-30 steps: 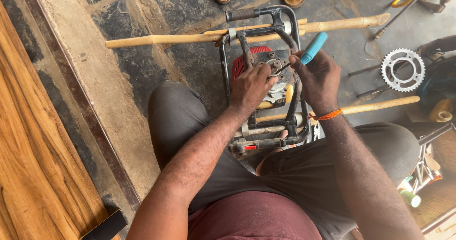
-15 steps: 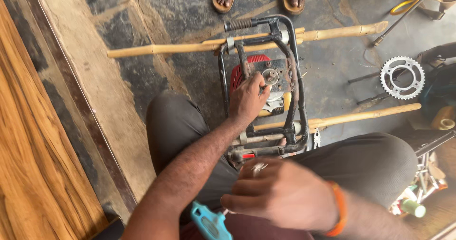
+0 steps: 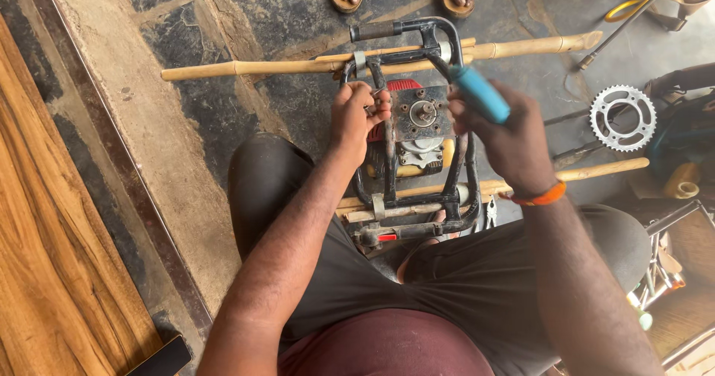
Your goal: The person uses a screwdriver to tighten screws on the engine of a small motorized machine. They repeatedly adjust the tool and apply pressure to secure the components.
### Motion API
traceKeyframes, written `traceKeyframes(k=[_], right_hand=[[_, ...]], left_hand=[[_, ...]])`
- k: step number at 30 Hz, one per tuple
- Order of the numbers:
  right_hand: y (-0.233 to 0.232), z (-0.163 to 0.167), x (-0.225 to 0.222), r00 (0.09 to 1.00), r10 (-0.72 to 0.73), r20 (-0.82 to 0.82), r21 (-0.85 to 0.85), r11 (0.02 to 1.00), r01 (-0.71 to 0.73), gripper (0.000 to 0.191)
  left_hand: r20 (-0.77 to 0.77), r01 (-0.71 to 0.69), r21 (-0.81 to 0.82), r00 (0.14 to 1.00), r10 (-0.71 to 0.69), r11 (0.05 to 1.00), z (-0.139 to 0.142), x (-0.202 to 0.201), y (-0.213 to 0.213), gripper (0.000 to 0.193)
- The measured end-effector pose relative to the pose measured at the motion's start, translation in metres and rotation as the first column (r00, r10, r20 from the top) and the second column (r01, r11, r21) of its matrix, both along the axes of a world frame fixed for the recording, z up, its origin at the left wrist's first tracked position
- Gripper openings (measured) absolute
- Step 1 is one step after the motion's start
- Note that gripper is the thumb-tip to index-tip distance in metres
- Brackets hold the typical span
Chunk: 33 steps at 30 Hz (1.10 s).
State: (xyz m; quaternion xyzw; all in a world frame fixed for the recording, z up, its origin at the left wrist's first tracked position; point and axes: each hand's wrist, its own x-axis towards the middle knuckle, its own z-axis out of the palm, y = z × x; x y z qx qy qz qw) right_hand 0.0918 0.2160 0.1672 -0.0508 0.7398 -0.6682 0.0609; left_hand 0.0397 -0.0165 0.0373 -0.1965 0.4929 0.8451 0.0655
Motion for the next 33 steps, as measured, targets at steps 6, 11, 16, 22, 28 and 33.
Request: traceKeyframes(k=[6,11,16,22,28,33], right_hand=[[-0.036,-0.006,-0.023,0.998,-0.055,-0.035,0.361,0.930,0.064,0.025],[-0.042,-0.024,-0.033,0.996,-0.082,-0.043,0.340,0.936,0.091,0.026],[-0.043,-0.035,-0.039,0.996,-0.079,0.031,0.221,0.973,0.070,0.025],[-0.043,-0.034,-0.039,0.998,-0.065,0.021,0.361,0.931,0.053,0.023],[-0.044,-0.034,-0.038,0.997,-0.073,0.038,0.262,0.963,0.060,0.024],[-0.045,-0.034,-0.036,0.998,-0.067,0.006,0.372,0.926,0.060,0.026]], left_hand=[[-0.005,0.122,0.160,0.992,-0.123,0.980,-0.007,0.000,-0.001,0.016],[-0.002,0.188,0.204,0.981,-0.192,0.961,-0.003,-0.002,-0.005,0.020],[0.070,0.195,0.118,0.976,-0.204,0.974,0.001,-0.002,-0.007,0.024],[0.148,0.235,0.155,0.955,-0.258,0.959,-0.003,-0.002,-0.004,0.042],[0.177,0.258,0.121,0.945,-0.276,0.959,-0.003,-0.001,0.000,0.051],[0.208,0.226,0.159,0.944,-0.256,0.961,-0.008,-0.004,0.000,0.054]])
